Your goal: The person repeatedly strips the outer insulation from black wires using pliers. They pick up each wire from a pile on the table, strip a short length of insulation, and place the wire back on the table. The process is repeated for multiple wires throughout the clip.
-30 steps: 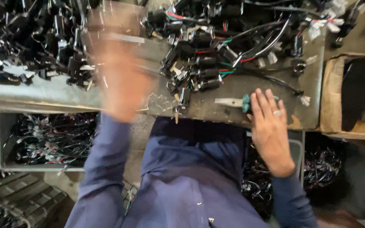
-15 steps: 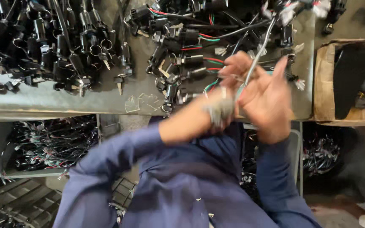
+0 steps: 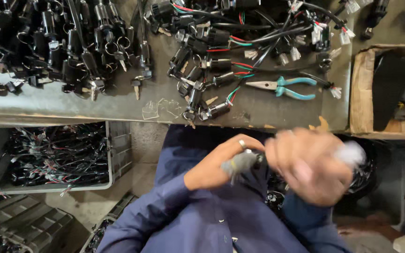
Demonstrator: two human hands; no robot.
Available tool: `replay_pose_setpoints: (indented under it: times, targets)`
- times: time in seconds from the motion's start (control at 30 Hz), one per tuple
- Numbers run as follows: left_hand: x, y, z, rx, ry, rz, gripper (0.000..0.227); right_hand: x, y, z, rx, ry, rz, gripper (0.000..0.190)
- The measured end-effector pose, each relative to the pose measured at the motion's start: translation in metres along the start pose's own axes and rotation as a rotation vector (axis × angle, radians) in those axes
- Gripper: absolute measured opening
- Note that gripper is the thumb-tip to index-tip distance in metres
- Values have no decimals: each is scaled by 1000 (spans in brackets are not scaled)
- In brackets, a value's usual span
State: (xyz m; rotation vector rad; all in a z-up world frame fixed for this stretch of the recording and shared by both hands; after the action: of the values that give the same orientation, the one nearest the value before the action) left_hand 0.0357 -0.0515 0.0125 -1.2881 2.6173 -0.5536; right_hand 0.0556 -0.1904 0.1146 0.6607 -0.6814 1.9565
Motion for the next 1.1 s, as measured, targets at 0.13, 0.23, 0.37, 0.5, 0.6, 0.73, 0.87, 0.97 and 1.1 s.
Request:
replay_pose_setpoints:
  times: [0.13,0.23,0.37,0.5,0.6,0.73,0.87,0.97,1.1]
  targets:
    - [10,-21,-34,185,-207,56,35,-98,40,40,-53,351,-394,33]
    - [6,-20,-26,255,-442,-44,24,-146,34,62,-62,399,-495,33]
    - [5,3,28,-188,-379,20,21,-127,-10,63,-105,174,-502,34]
    - [-2,5,35,-201,-179,-178,14,-65,-37,4,-64,-182,-332,34]
    - [-5,-9,27,-140,-10,-236,10,-49,-23,-48,165,29,-192,32]
    - [-14,-17,20,-191,171,-226,21,-85,14,-60,286,394,-275,41]
    - [-20,-25,21,-209,400,-152,49,-104,25,-49,283,756,-349,27]
    - [-36,-17,19,-149,307,-296,56,-104,23,-44,303,644,-413,24]
    - [-34,1,9,-41,-117,-252,44,-82,29,-58,238,871,-468,18]
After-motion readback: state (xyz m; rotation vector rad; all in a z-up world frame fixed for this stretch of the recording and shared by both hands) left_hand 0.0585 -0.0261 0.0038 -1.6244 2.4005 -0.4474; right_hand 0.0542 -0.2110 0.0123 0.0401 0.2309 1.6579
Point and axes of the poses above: each hand's wrist, its own y-axis away from the middle knuckle, its own x-axis out of the palm, z = x × y, the point moved 7 cm from there along -y, towards the middle knuckle, and after that the axes turned 10 degrees about x, right-handed, at the moved point
